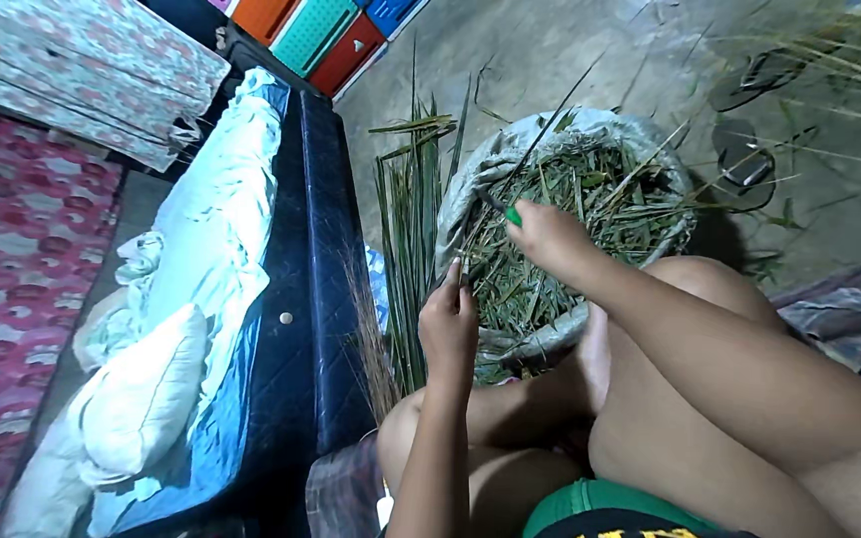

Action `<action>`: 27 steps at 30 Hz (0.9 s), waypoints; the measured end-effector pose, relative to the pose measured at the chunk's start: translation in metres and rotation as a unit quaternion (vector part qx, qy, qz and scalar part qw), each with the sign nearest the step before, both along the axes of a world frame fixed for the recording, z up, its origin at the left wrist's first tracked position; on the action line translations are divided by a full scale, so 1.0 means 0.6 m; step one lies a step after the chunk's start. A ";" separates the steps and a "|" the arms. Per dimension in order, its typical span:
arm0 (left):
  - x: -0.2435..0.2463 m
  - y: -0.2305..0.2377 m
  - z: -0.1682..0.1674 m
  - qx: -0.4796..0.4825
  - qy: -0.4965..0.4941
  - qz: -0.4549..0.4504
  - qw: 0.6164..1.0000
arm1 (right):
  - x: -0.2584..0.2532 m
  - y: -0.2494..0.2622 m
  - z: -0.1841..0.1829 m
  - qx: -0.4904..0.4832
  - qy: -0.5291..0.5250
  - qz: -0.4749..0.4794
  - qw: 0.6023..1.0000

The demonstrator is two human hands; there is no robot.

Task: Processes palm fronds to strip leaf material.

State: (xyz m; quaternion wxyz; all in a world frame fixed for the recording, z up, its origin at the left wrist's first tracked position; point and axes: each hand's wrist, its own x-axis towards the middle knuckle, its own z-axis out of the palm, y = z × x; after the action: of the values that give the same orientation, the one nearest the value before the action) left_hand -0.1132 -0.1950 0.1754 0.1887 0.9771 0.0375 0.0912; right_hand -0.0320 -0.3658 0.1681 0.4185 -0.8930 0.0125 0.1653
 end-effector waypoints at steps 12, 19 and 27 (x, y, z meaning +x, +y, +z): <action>-0.007 0.008 0.002 -0.037 -0.041 -0.018 0.998 | -0.008 -0.002 0.005 0.009 -0.012 0.011 1.000; -0.007 0.002 0.017 -0.196 0.016 -0.010 0.980 | -0.069 0.025 0.019 0.044 -0.049 0.130 0.989; -0.008 -0.002 0.031 -0.274 0.048 0.001 0.960 | -0.024 -0.010 0.015 0.043 -0.087 0.003 0.995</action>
State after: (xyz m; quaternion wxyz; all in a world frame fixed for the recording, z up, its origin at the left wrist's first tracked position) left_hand -0.1183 -0.1962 0.1939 0.4475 0.8909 0.0713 0.0307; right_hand -0.0466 -0.3718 0.1770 0.4558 -0.8850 -0.0335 0.0883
